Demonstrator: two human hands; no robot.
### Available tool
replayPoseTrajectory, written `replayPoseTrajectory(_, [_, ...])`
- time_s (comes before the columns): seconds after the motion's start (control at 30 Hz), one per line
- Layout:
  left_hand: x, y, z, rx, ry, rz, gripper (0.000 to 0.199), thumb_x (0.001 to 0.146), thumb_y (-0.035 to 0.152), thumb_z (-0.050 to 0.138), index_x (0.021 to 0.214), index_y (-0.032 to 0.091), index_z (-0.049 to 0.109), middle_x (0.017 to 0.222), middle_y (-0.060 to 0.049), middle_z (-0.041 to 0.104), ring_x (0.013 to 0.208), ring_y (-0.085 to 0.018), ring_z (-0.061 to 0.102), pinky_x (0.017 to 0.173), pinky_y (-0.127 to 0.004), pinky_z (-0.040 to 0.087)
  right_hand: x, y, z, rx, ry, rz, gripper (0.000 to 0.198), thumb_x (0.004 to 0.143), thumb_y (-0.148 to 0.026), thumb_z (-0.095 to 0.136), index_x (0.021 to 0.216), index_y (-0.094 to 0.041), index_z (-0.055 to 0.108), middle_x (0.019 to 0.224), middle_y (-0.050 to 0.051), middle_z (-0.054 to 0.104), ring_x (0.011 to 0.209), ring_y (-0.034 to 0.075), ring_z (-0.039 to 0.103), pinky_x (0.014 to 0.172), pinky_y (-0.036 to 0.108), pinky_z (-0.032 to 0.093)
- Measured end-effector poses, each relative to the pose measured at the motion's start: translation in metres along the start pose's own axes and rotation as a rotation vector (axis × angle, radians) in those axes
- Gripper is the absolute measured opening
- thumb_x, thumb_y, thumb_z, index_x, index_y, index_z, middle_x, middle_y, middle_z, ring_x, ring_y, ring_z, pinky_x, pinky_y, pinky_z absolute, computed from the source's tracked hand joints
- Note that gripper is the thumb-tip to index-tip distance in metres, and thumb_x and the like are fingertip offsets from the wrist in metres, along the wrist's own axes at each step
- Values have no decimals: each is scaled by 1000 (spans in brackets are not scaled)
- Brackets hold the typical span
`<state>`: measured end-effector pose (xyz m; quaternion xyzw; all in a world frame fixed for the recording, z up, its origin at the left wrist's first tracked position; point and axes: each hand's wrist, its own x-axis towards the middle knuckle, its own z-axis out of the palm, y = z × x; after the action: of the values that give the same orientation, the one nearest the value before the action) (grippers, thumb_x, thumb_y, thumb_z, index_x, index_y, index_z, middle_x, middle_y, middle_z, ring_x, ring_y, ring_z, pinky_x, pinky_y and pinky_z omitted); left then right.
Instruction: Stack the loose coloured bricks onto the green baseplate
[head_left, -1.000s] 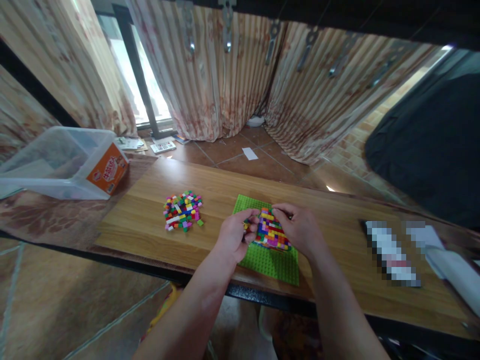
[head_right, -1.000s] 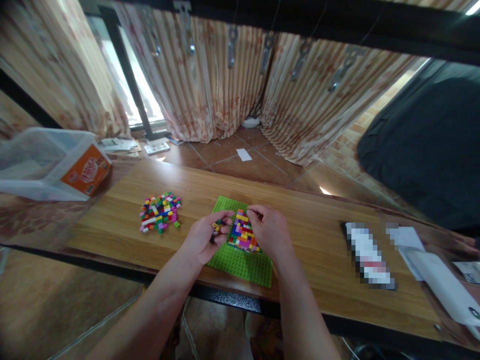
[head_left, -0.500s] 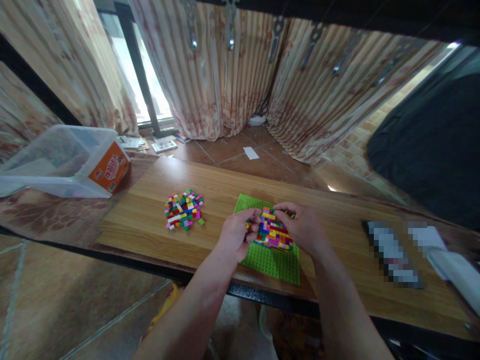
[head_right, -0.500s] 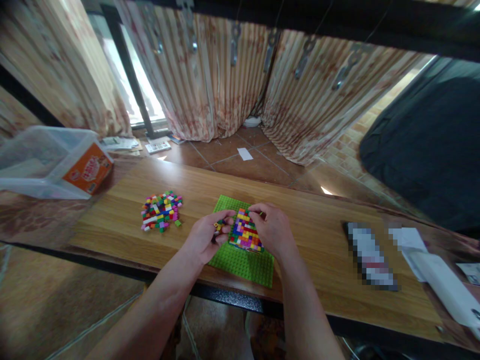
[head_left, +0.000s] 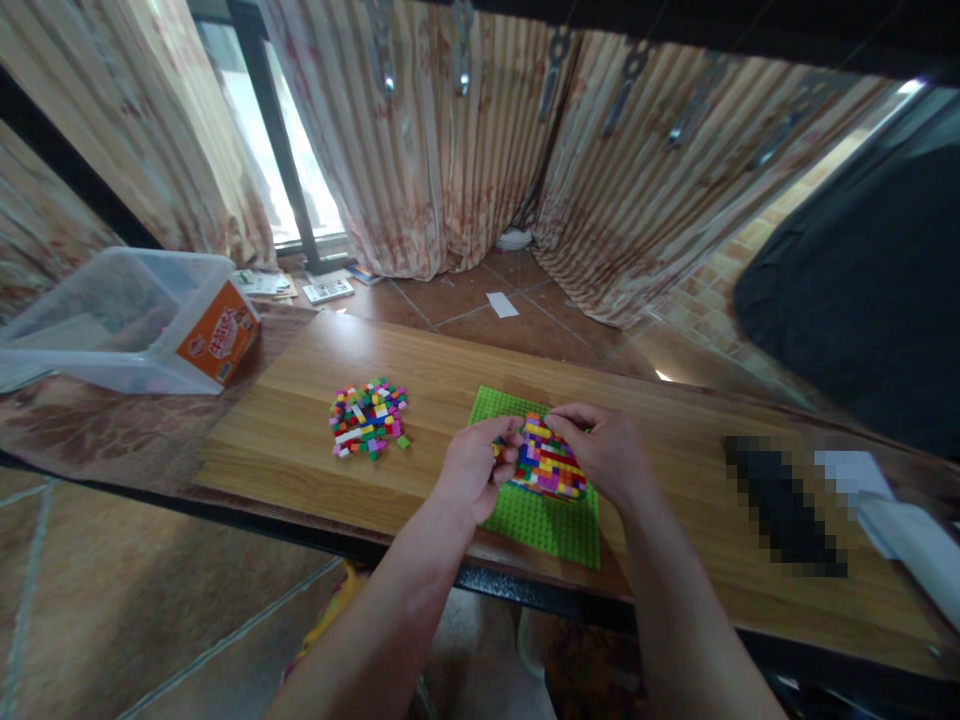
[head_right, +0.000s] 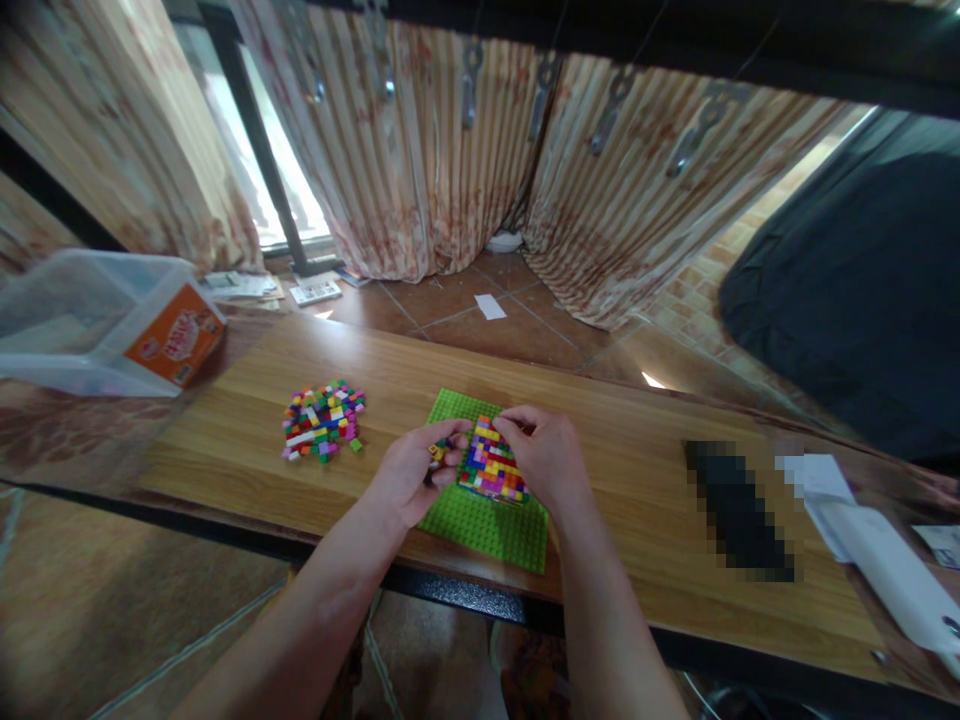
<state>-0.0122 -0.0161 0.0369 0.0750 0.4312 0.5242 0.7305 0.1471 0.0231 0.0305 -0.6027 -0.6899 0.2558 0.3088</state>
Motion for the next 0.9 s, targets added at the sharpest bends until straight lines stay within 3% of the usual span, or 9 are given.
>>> replayPoseTrajectory(0.43, [1,-1,-1,28,1,-1,7,80,12,57,81,9,63,63,0,53,43,-2,40,36,-14,17,4,2,-3,-82,-79,-45,26,84,-32,54,87,-21,77,88,5,78,82,22,70,75,33,50])
replayPoseTrajectory(0.73, [2,-3,1,37,18,3,6,79,12,57,79,9,63,61,1,52,42,-3,39,34,-15,17,8,13,0,-71,-87,-10,26,81,-37,58,85,-21,79,78,6,76,70,22,68,63,32,49])
replayPoseTrajectory(0.9, [3,-4,1,-11,24,-2,11,84,16,55,81,8,63,61,1,52,41,-3,40,34,-14,18,9,15,3,-55,-62,-6,25,80,-37,59,85,-22,79,83,7,77,76,23,70,67,33,50])
